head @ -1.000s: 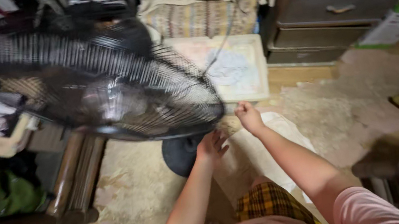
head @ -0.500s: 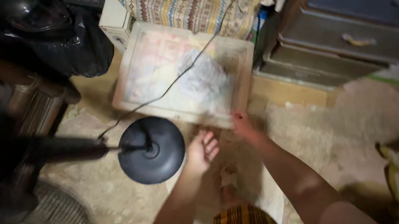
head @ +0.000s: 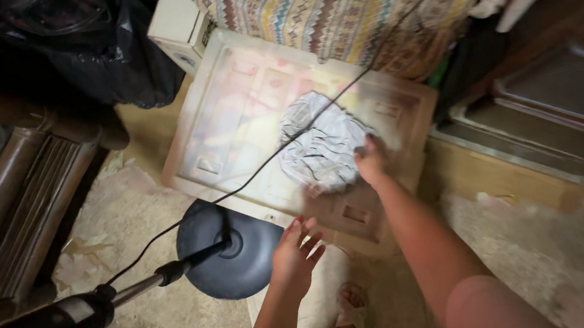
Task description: The person works on a standing electric fan, using a small screwdriver to loosen and resecure the front guard clips, then wipes the fan guard and blades with a cloth. They plug the fan's power cord into a wall socket, reposition the fan, and turn it on to test that it runs.
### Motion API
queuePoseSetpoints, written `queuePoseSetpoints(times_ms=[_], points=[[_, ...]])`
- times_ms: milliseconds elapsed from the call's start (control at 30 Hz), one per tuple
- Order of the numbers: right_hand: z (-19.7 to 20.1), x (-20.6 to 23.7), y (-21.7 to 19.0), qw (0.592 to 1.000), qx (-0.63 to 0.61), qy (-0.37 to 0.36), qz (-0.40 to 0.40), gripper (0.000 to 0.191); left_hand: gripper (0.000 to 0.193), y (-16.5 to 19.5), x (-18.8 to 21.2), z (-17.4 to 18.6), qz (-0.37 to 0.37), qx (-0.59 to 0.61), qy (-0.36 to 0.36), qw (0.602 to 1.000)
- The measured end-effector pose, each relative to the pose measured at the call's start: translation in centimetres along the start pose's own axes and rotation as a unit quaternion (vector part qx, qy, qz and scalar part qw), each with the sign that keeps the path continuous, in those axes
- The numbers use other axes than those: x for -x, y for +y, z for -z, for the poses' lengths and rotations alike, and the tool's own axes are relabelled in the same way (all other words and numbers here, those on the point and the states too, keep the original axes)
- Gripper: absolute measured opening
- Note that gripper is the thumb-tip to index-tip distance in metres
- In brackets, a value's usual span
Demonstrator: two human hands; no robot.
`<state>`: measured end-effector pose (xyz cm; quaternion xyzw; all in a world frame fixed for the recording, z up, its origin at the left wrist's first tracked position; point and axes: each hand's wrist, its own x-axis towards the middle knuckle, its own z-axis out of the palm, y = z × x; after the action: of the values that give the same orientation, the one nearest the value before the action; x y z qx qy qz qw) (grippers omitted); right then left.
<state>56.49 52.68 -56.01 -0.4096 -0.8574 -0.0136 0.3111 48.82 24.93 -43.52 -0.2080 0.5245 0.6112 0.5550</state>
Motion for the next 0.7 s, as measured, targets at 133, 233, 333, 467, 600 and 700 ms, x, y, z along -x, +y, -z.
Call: queuePoseSetpoints(times_ms=[133,233,333,467,600,700], points=[[-2.4,0.5,-1.1,0.931,-0.246,-0.112,-0.246,0.088,0.052,0.0,-1.7,2.2,-0.009,0.007,0.031,0.999],[-2.4,0.4,-2.0,0.819,-0.264,-0.3,-0.411,0.053,0.052,-0.2,-1.7,3.4,-0.015,0.008,0.038,0.999],[-0.3,-0.6,-2.3,0.743,-0.407,-0.304,-0.437,0.04,0.052,-0.4,-0.6,3.6,-0.018,0.007,0.044,0.999],[5.5,-3.5,-1.3,0.729,-0.516,-0.2,-0.403,0.035,0.05,0.1,1.4,3.0,-0.033,0.0,0.042,0.999],[14.7,-8.5,-0.5,0.702,-0.6,-0.18,-0.338,0.029,0.045,1.3,4.0,1.0,-0.077,-0.031,0.009,0.997],[22.6,-12.1,-1.5,0.684,-0.638,-0.2,-0.292,0.026,0.042,2.2,6.3,-1.2,-0.122,-0.071,-0.019,0.99]])
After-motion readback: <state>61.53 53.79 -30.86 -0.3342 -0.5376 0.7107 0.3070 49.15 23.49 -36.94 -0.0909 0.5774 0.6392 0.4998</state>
